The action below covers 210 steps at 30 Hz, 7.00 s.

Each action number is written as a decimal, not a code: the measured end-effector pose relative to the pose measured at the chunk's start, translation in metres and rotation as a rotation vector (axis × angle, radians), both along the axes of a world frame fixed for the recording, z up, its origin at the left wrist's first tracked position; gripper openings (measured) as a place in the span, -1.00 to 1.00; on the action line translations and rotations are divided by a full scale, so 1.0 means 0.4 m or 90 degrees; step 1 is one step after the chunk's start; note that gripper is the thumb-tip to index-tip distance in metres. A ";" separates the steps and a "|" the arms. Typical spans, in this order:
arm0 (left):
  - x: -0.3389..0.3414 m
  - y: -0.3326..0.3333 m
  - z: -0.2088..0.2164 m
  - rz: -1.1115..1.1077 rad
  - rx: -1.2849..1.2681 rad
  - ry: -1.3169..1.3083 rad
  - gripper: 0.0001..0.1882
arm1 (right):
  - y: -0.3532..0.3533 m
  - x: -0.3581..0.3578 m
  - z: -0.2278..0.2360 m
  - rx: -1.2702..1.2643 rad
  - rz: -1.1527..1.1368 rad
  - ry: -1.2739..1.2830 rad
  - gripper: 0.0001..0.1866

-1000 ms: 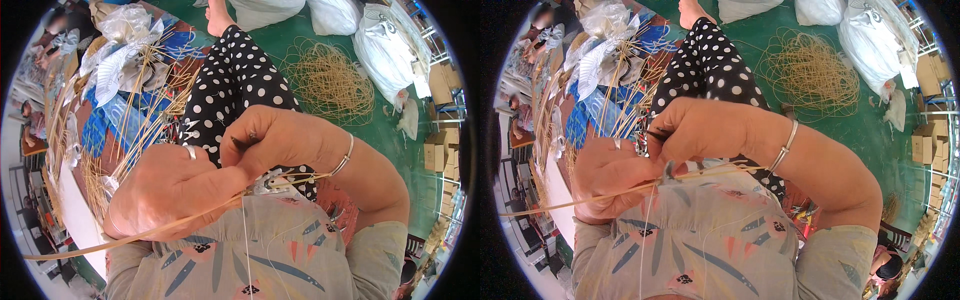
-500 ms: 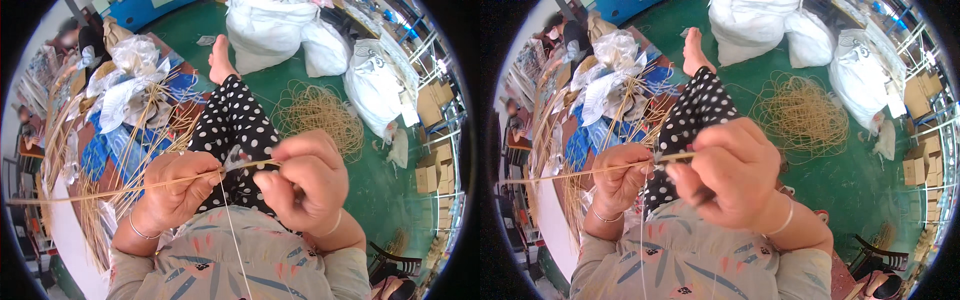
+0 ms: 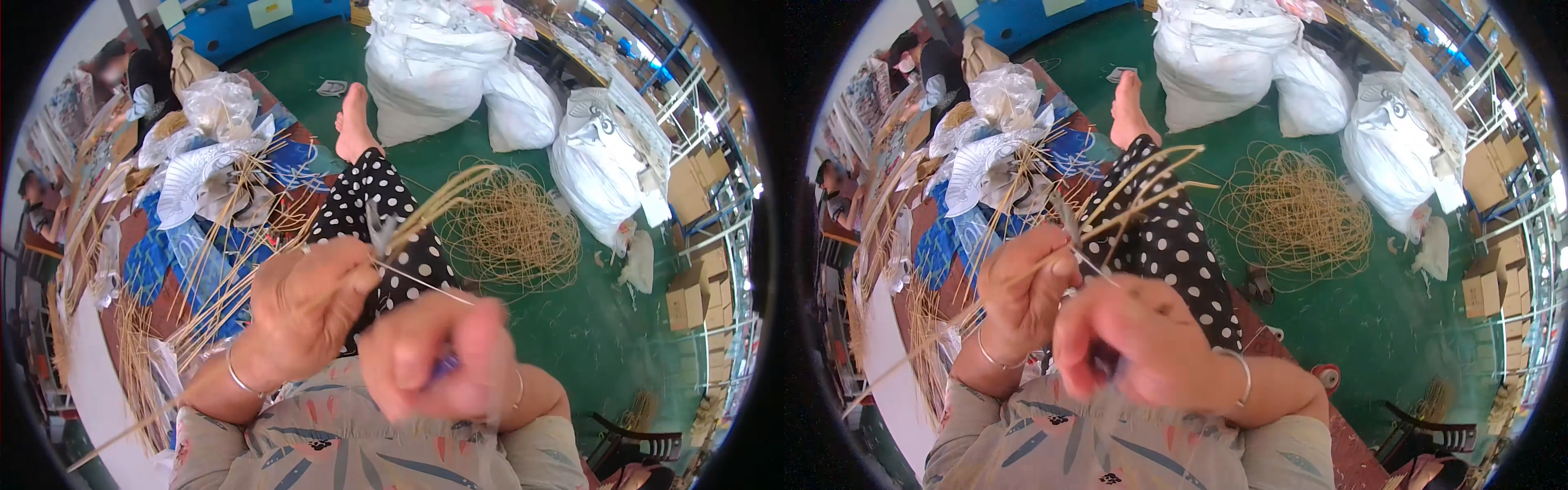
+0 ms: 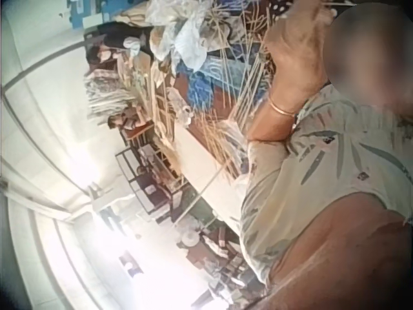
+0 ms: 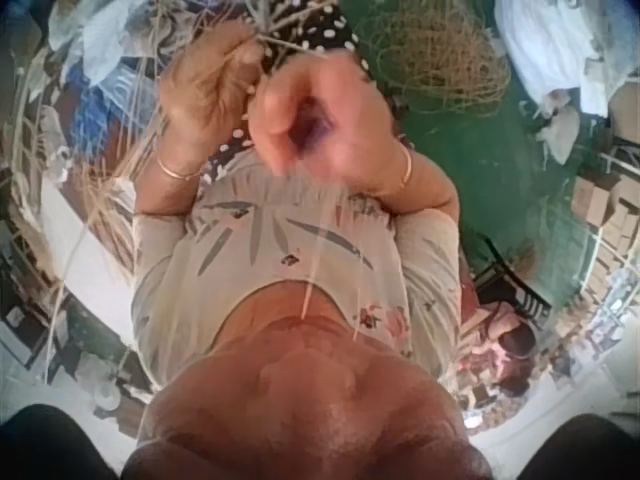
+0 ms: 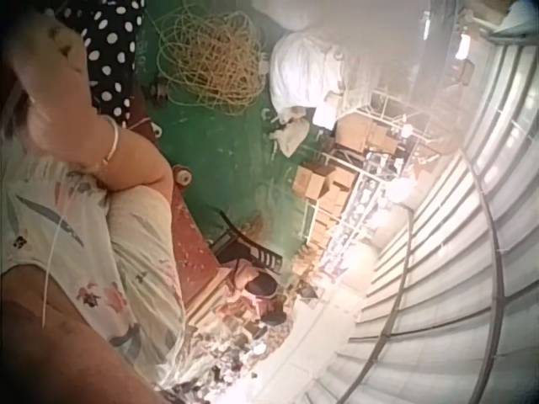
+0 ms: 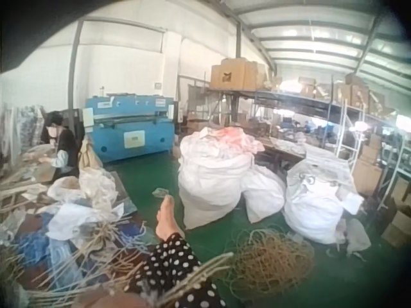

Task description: The person sits on the floor and weaves thin bamboo strips together using a white string. They hold the bamboo frame in their left hand and wrap the string around the intersection points with their right hand, occasionally using a small tool to tighten the knot.

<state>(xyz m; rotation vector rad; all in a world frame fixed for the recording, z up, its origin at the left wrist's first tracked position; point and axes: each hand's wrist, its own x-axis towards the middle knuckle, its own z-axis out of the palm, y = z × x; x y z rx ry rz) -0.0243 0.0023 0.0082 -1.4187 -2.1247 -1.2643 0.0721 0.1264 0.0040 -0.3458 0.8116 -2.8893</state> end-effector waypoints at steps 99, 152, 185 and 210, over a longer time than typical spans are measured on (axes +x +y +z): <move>0.070 0.004 -0.056 -0.027 0.151 -0.196 -0.74 | 0.044 -0.060 -0.043 0.905 -0.812 0.398 -0.71; 0.039 -0.029 -0.044 -0.153 0.304 -0.561 -0.86 | 0.109 -0.031 0.034 0.543 -0.664 0.189 -0.88; 0.034 -0.077 -0.038 -0.241 0.388 -0.633 -0.81 | -0.027 -0.088 -0.084 0.524 -0.255 0.198 -0.78; 0.054 -0.097 -0.009 -0.272 0.355 -0.544 -0.91 | -0.023 -0.073 -0.061 0.515 -0.169 0.227 -0.77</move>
